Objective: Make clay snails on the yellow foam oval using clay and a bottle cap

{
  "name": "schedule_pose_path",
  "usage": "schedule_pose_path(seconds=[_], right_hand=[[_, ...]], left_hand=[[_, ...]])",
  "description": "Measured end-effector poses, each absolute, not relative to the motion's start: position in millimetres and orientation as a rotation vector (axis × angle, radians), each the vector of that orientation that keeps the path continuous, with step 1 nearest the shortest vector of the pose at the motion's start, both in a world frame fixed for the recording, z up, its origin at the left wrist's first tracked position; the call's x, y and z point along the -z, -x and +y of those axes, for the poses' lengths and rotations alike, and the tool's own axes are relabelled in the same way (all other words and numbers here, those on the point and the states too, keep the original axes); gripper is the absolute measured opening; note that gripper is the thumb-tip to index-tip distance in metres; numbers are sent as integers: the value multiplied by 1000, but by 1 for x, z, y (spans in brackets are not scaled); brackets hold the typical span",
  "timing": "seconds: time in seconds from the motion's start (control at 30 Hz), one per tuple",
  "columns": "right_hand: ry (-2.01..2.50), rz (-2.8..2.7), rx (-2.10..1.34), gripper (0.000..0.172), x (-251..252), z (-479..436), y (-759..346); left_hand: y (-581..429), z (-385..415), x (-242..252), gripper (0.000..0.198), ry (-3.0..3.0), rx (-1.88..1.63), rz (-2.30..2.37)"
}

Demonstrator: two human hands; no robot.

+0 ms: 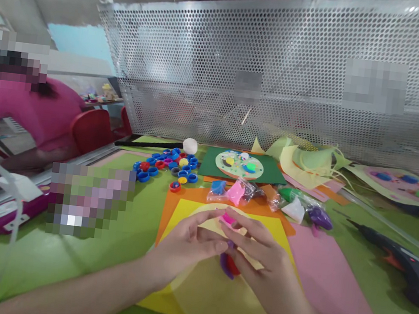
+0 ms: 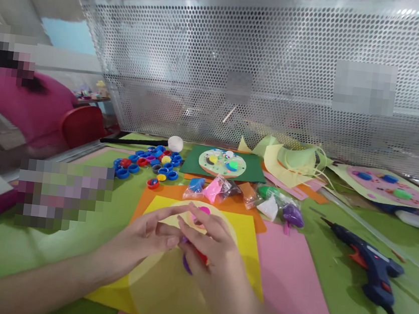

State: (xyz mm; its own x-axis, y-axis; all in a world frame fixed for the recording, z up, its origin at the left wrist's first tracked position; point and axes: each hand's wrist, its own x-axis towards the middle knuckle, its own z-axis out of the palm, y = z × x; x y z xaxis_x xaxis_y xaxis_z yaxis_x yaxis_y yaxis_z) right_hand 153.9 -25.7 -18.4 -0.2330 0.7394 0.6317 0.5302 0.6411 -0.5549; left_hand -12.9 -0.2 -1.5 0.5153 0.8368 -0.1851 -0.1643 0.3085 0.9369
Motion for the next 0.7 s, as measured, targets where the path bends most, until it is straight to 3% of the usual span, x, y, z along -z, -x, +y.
schedule_pose_path(seconds=[0.1, 0.27, 0.7], right_hand=[[1045, -1846, -300, 39, 19, -25, -155], [1070, -1749, -302, 18, 19, -26, -155], [987, -1921, -59, 25, 18, -27, -153]], left_hand=[[16, 1, 3, 71, -1196, -772, 840], [17, -3, -2, 70, -1359, -780, 911], [11, 0, 0, 73, -948, -759, 925]])
